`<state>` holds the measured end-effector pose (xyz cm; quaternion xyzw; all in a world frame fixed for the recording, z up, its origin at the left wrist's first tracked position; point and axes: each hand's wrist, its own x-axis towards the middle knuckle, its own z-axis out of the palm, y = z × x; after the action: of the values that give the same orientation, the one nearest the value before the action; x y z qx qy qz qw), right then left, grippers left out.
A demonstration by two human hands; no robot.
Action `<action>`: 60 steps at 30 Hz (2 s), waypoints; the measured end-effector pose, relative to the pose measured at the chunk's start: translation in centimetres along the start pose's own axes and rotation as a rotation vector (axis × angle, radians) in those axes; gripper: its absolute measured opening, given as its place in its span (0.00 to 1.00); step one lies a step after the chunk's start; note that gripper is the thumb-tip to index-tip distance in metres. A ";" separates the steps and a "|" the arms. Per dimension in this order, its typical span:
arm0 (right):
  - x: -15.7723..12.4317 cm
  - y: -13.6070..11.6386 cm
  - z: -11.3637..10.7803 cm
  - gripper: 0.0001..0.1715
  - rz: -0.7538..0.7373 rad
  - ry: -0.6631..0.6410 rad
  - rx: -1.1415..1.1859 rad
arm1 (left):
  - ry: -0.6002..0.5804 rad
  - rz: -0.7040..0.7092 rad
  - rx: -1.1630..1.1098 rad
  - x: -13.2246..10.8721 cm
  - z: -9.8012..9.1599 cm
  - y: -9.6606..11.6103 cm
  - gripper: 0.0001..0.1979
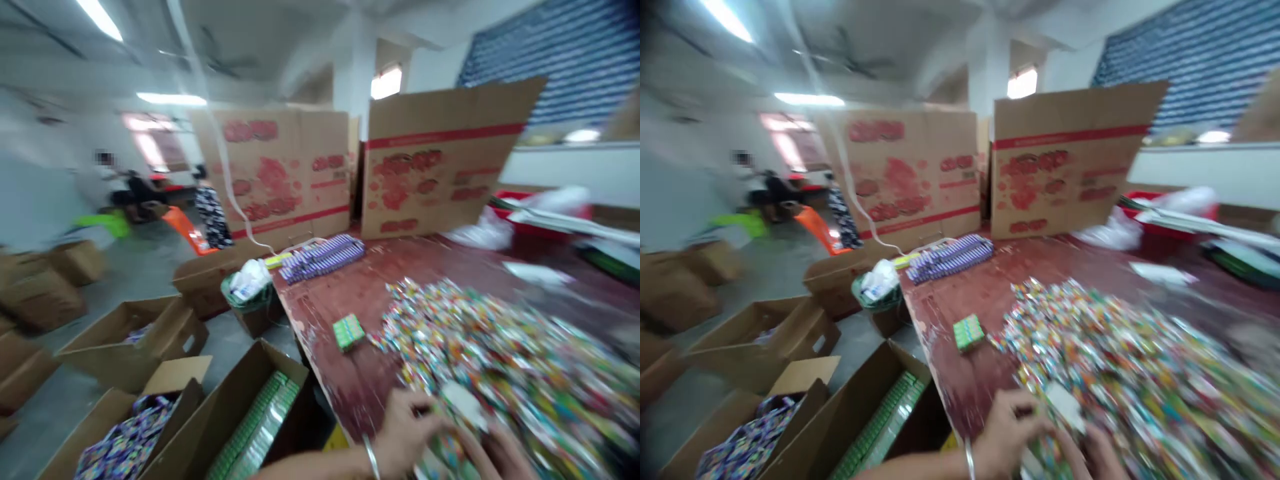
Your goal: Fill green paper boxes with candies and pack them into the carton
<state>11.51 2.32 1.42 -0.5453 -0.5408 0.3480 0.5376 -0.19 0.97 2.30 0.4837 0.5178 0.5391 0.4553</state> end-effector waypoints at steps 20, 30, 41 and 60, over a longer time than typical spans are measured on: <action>-1.6 3.1 -3.4 0.15 0.101 0.048 0.054 | -0.399 -0.111 -0.050 0.8 0.5 -2.3 0.20; -0.6 2.9 -3.2 0.10 0.070 0.002 0.145 | -0.300 -0.110 -0.047 1.3 0.1 -2.4 0.19; 0.8 1.9 -4.3 0.14 0.215 -0.234 0.218 | -0.385 -0.096 -0.004 1.2 -0.4 -2.0 0.17; 0.1 1.5 -5.1 0.11 -0.069 -0.249 -0.084 | -0.429 -0.165 -0.025 1.0 -0.8 -2.9 0.20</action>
<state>16.74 1.57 0.87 -0.5009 -0.6360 0.3714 0.4547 -1.18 2.01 -0.51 0.5376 0.4401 0.3913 0.6035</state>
